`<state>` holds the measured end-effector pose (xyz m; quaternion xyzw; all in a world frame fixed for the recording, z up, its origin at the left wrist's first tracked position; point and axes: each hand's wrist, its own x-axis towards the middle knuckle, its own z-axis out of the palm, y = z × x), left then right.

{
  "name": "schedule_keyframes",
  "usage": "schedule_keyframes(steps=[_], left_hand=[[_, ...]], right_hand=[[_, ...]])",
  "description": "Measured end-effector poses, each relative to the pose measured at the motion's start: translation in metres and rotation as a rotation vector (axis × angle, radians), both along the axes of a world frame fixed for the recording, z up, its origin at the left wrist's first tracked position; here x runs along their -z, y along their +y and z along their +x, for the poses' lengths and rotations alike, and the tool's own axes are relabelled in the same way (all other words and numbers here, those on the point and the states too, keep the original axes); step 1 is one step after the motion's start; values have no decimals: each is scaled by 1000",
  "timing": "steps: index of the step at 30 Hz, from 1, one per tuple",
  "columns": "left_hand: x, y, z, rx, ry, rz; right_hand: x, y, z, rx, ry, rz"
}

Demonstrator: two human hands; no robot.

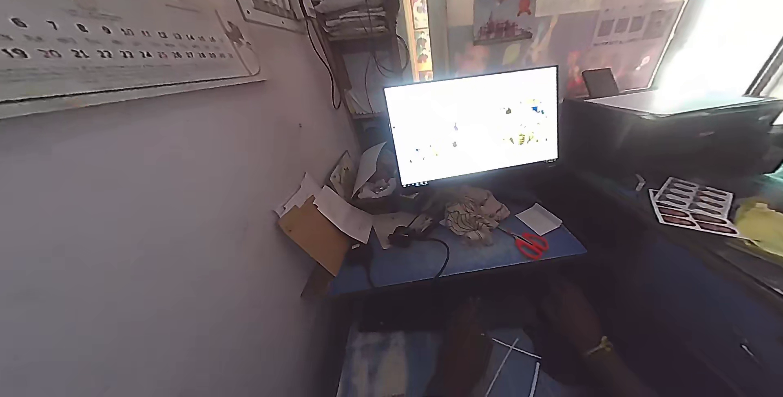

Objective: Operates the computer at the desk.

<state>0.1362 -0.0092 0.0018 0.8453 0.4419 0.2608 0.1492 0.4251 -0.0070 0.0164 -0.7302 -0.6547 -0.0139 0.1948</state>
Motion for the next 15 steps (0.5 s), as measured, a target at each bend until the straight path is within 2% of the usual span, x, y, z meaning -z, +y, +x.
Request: schedule_keyframes(steps=[2,5,8,12,15], left_hand=[[-18,-2,-9,-99,-90,19],[-18,0,-37,-211,-217,145],[-24,0,-76,-358,-165,41],[-15,7,-125,-712,33,-1],[-3,12,-144,-899,5,-65]], right_hand=[[2,2,0,-16,-6,44],[3,0,4,-20,12,2],[7,2,6,-23,17,-15],[12,9,10,14,1,0],[9,11,9,21,-2,-6]])
